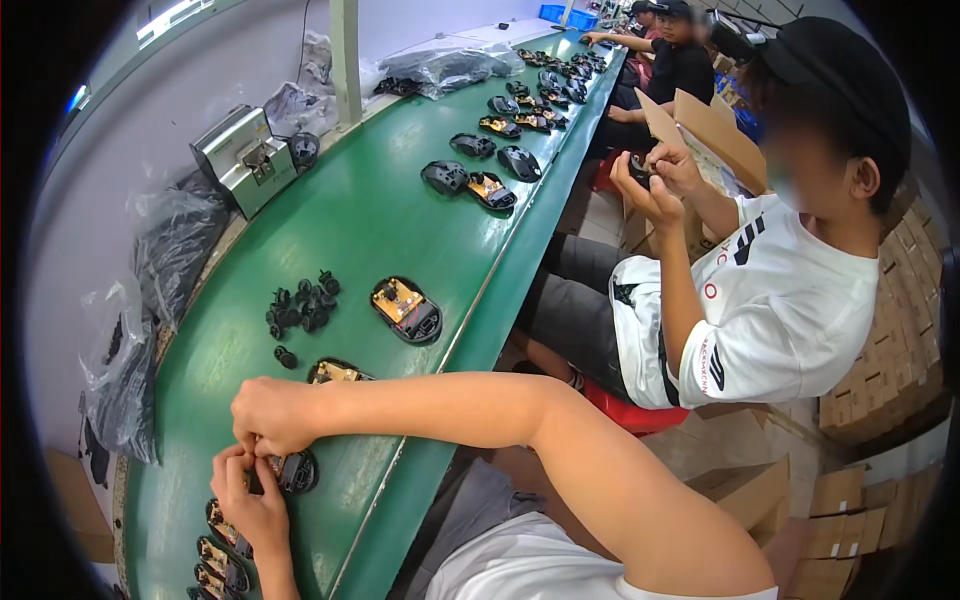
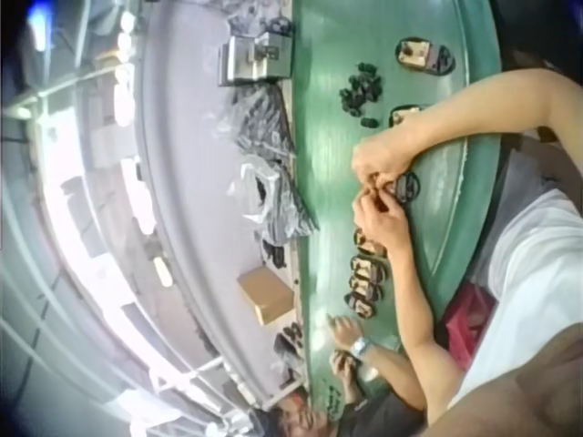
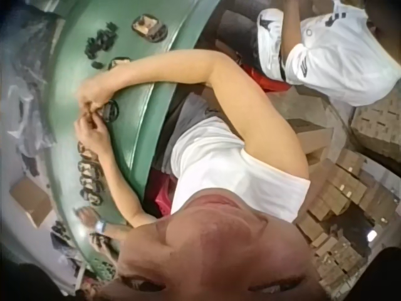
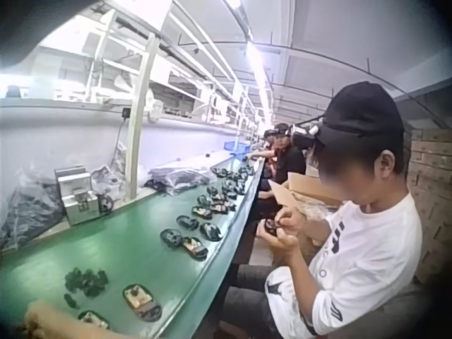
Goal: Assembling small electronic devices by attaching plastic components to the housings on a production line
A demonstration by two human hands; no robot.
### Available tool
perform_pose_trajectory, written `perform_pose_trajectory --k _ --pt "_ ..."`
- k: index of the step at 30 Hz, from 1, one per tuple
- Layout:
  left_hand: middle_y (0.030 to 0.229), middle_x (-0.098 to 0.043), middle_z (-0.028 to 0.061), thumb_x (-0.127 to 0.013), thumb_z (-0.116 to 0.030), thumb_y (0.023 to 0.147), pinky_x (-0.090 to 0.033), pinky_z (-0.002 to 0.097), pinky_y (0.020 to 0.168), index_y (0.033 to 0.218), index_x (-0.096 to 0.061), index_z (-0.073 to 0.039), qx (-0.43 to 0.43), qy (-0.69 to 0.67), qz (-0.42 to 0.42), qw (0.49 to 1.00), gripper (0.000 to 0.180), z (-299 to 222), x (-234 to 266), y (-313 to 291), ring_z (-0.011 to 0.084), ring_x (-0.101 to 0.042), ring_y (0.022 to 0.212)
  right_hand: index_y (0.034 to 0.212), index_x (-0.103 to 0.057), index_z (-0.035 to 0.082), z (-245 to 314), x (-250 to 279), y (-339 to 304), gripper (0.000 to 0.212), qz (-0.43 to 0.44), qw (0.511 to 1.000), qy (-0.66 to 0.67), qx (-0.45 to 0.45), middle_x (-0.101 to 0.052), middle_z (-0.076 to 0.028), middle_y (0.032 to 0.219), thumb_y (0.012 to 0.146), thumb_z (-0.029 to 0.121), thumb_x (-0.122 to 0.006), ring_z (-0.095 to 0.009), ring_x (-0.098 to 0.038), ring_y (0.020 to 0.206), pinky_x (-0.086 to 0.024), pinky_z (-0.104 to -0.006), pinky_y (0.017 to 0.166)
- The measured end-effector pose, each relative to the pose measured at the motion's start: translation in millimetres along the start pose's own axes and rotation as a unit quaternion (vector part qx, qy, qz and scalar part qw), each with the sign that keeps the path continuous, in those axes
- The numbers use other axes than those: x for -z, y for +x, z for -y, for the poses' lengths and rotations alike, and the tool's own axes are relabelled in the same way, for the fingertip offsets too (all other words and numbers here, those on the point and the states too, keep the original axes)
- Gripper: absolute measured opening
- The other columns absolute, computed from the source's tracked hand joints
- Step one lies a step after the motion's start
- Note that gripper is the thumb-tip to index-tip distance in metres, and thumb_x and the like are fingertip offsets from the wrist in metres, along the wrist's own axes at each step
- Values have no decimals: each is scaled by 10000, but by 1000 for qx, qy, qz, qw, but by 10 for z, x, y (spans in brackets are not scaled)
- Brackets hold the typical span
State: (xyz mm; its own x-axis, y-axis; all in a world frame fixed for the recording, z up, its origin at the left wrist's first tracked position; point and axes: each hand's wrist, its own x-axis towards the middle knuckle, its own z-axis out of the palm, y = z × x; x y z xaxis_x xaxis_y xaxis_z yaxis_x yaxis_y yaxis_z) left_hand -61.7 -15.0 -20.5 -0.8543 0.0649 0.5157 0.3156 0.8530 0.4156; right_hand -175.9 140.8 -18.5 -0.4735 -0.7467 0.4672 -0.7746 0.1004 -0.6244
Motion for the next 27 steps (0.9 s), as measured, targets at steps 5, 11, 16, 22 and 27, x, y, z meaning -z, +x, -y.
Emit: perform_pose_trajectory --k 5,11,16,22,27 --pt "1052 -650 123 -684 -4 861 -464 421 840 969 -590 -9 42 -15 9 999 143 -4 -21 -3 342 -613 949 805 -766 52 60 123 -20 100 -11 996 55 -67 -751 -135 809 716 96 -766 -314 -724 748 -575 -393 698" --pt "968 -626 150 -687 -26 875 -460 396 839 986 -590 9 37 -9 -41 998 152 -64 -78 12 319 -607 919 813 -753 44 33 90 -62 103 -7 994 51 -92 -756 -128 827 727 96 -772 -307 -728 782 -576 -396 731" --pt "953 -646 128 -720 2 822 -449 427 840 976 -611 -10 48 -9 -39 998 189 -27 -75 30 332 -610 929 799 -745 41 19 177 -63 97 1 999 27 -41 -757 -132 862 720 91 -773 -313 -724 817 -574 -405 760" --pt "879 -640 119 -716 9 822 -469 394 823 918 -594 3 64 -25 -26 997 155 -81 -81 42 307 -622 867 753 -734 26 48 244 -48 79 -6 997 37 -66 -745 -126 765 702 47 -791 -280 -725 726 -563 -363 685" --pt "879 -650 111 -724 35 789 -469 412 767 879 -593 -14 56 -37 -43 997 165 -76 -77 41 315 -622 843 756 -756 15 35 293 -13 86 16 980 123 -154 -743 -138 750 694 41 -809 -242 -726 696 -556 -342 661"
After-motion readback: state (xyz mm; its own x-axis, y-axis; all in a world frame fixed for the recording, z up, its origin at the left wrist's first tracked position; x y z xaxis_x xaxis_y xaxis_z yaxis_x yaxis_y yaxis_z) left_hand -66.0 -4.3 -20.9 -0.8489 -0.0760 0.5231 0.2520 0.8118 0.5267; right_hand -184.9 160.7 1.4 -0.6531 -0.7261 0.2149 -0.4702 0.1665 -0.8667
